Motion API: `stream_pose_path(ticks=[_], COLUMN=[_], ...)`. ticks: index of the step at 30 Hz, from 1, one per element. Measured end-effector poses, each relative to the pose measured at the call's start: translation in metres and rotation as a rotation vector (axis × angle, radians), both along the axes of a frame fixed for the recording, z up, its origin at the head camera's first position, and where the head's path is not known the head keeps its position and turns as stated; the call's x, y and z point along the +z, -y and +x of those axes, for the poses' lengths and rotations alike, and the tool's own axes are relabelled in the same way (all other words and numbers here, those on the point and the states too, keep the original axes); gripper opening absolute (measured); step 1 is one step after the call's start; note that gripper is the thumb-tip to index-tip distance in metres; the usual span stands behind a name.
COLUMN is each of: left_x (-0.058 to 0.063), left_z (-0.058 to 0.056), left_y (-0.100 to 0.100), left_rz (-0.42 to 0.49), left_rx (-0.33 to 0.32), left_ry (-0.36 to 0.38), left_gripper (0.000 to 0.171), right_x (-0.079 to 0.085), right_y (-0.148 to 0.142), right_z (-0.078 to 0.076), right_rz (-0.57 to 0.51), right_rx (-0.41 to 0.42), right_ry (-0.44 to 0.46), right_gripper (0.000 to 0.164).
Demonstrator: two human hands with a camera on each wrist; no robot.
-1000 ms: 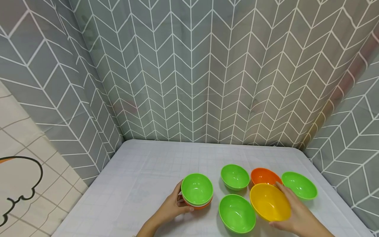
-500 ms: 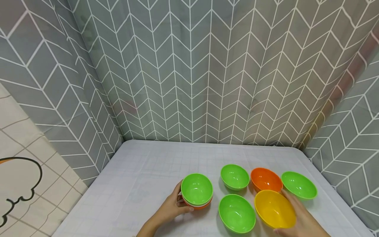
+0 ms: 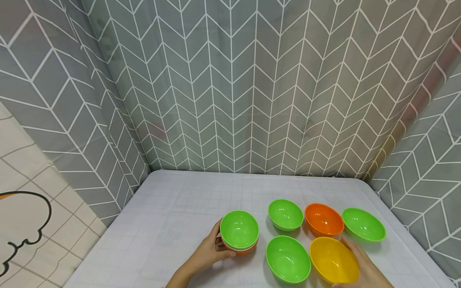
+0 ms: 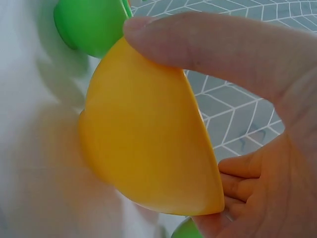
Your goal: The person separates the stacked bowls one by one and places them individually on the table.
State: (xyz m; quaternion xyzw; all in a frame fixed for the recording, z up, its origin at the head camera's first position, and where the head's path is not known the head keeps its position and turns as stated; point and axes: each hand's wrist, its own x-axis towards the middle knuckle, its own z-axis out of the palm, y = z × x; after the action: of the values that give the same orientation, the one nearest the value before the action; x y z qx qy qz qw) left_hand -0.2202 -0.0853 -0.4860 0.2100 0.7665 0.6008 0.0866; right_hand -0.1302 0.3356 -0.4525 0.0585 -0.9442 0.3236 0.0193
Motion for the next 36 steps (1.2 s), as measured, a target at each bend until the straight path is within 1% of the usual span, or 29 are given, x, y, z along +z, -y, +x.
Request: stream_pose_path(ticks=[3,5,7,10,12,13,24,31,36], left_x=[0.002,0.003,0.003,0.003,0.002,0.002,0.001,0.004,0.005], left_z=[0.001,0.001,0.001,0.001,0.001,0.001,0.001,0.002,0.002], left_y=[0.0,0.0,-0.001,-0.001,0.0,0.0,0.0,0.0,0.0], left_rz=[0.019,0.028,0.032,0.03,0.031,0.031,0.019,0.027,0.008], left_rx=[-0.008,-0.011,-0.011,-0.008,-0.007,-0.007,-0.007,-0.013,-0.009], left_ry=[0.004,0.008,0.013,0.01,0.01,0.01,0.01,0.004,-0.005], left_gripper=[0.106,0.106,0.106,0.106,0.106,0.106,0.106,0.105,0.105], right_x=[0.0,0.0,-0.002,-0.006,-0.007,-0.008,-0.008,-0.009,-0.011], right_y=[-0.002,-0.004,-0.004,-0.005,-0.005,-0.005,-0.007,-0.01,-0.012], right_z=[-0.002,-0.002,-0.002,-0.001,0.0,0.0,-0.003,-0.006,-0.006], right_rz=[-0.012,-0.004,0.011,0.034,0.046,0.044,0.042,0.032,0.024], right_rx=[-0.014,-0.015,-0.006,0.013,0.017,0.018,0.013,-0.001,0.008], right_ry=[0.118,0.153,0.133,0.048,0.02,0.02,0.099,0.18,0.185], right_gripper=[0.117,0.116,0.115,0.115,0.114,0.114,0.113,0.114,0.116])
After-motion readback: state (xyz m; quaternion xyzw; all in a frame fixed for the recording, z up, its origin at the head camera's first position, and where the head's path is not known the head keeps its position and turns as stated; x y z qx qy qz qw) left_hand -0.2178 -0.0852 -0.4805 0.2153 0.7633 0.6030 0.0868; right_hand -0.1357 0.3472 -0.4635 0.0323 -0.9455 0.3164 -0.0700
